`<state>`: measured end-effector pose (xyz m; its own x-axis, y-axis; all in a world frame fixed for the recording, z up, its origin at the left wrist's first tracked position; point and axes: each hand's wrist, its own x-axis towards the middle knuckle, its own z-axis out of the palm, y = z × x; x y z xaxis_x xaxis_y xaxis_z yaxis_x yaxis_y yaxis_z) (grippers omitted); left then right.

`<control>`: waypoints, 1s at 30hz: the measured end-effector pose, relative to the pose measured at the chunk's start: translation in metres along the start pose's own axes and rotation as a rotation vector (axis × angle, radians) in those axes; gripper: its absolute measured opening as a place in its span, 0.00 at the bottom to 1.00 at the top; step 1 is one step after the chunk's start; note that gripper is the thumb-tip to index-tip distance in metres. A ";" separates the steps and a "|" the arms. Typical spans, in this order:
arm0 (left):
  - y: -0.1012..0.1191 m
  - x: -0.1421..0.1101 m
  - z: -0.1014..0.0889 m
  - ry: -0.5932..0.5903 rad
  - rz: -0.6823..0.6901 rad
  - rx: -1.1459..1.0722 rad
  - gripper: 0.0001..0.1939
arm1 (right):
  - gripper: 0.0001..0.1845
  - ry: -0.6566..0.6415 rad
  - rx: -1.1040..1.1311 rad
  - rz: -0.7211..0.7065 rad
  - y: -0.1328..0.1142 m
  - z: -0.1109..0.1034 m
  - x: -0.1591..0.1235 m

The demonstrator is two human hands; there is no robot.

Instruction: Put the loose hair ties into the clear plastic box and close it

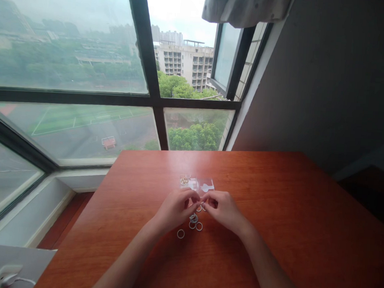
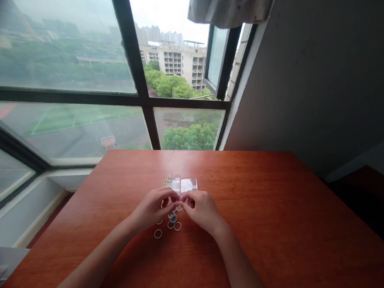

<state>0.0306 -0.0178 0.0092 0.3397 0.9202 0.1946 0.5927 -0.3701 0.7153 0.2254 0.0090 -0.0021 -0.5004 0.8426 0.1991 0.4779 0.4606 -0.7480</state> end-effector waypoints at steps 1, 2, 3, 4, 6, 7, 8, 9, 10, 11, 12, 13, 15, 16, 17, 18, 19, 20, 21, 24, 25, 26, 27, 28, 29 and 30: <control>0.000 0.000 0.001 -0.004 0.002 -0.005 0.07 | 0.03 0.003 0.000 -0.002 0.000 0.000 0.000; 0.001 0.000 0.002 -0.007 0.004 -0.010 0.07 | 0.03 0.007 0.000 -0.002 -0.001 0.000 0.000; 0.001 0.000 0.002 -0.008 0.006 -0.013 0.06 | 0.03 0.011 -0.001 -0.001 -0.001 0.000 0.000; 0.001 0.000 0.002 -0.007 0.006 -0.016 0.06 | 0.03 0.011 -0.001 0.001 -0.001 0.000 0.000; 0.002 0.000 0.002 -0.003 0.004 -0.018 0.06 | 0.04 0.015 -0.003 0.006 0.000 0.001 0.000; 0.002 0.000 0.002 -0.004 0.003 -0.018 0.06 | 0.04 0.019 -0.004 0.009 0.001 0.002 0.000; 0.003 0.000 0.002 -0.006 0.003 -0.016 0.06 | 0.04 0.023 -0.007 0.011 0.001 0.002 0.000; 0.003 0.000 0.002 -0.008 0.003 -0.014 0.06 | 0.04 0.027 -0.010 0.014 0.002 0.003 0.000; 0.003 0.000 0.002 -0.008 0.003 -0.012 0.06 | 0.04 0.029 -0.014 0.017 0.002 0.003 0.000; 0.003 0.000 0.003 -0.008 0.004 -0.009 0.06 | 0.03 0.030 -0.018 0.020 0.002 0.003 0.000; 0.003 0.000 0.003 -0.007 0.005 -0.004 0.06 | 0.03 0.027 -0.021 0.020 0.002 0.004 0.000; 0.002 0.001 0.004 -0.005 0.007 0.003 0.06 | 0.03 0.024 -0.023 0.019 0.002 0.004 0.000; 0.001 0.001 0.003 0.006 0.008 0.023 0.05 | 0.03 0.026 -0.018 0.017 0.001 0.003 0.000; -0.001 0.001 0.002 0.017 0.006 0.035 0.05 | 0.04 0.030 -0.013 0.018 0.000 0.003 0.000; -0.003 0.002 0.000 0.034 0.000 0.049 0.05 | 0.05 0.035 -0.010 0.022 0.000 0.003 0.000; -0.005 0.002 -0.003 0.057 -0.011 0.066 0.05 | 0.06 0.040 -0.010 0.029 0.000 0.003 0.000; -0.008 0.002 -0.007 0.088 -0.026 0.084 0.06 | 0.07 0.044 -0.012 0.037 0.000 0.002 0.000; -0.012 0.002 -0.011 0.122 -0.048 0.106 0.06 | 0.08 0.044 -0.016 0.044 0.000 0.002 0.000; -0.016 0.002 -0.015 0.155 -0.072 0.127 0.06 | 0.08 0.042 -0.020 0.050 0.001 0.003 0.000; -0.026 0.002 -0.024 0.215 -0.144 0.179 0.06 | 0.07 0.035 -0.027 0.059 0.002 0.003 0.000; -0.029 0.002 -0.025 0.216 -0.160 0.191 0.06 | 0.07 0.031 -0.028 0.059 0.003 0.004 0.000; -0.031 0.002 -0.026 0.211 -0.171 0.200 0.06 | 0.07 0.030 -0.030 0.058 0.003 0.004 0.000; -0.032 0.002 -0.025 0.205 -0.179 0.207 0.06 | 0.07 0.028 -0.032 0.057 0.003 0.004 -0.001; -0.033 0.002 -0.025 0.199 -0.184 0.213 0.07 | 0.07 0.025 -0.033 0.056 0.003 0.004 -0.001; -0.034 0.002 -0.024 0.194 -0.186 0.217 0.07 | 0.07 0.022 -0.033 0.054 0.003 0.005 -0.001; -0.035 0.002 -0.024 0.192 -0.188 0.221 0.07 | 0.07 0.020 -0.035 0.054 0.003 0.005 -0.001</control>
<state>-0.0068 -0.0001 0.0007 0.0791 0.9743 0.2110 0.7831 -0.1917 0.5917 0.2239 0.0085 -0.0078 -0.4589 0.8716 0.1723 0.5286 0.4237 -0.7355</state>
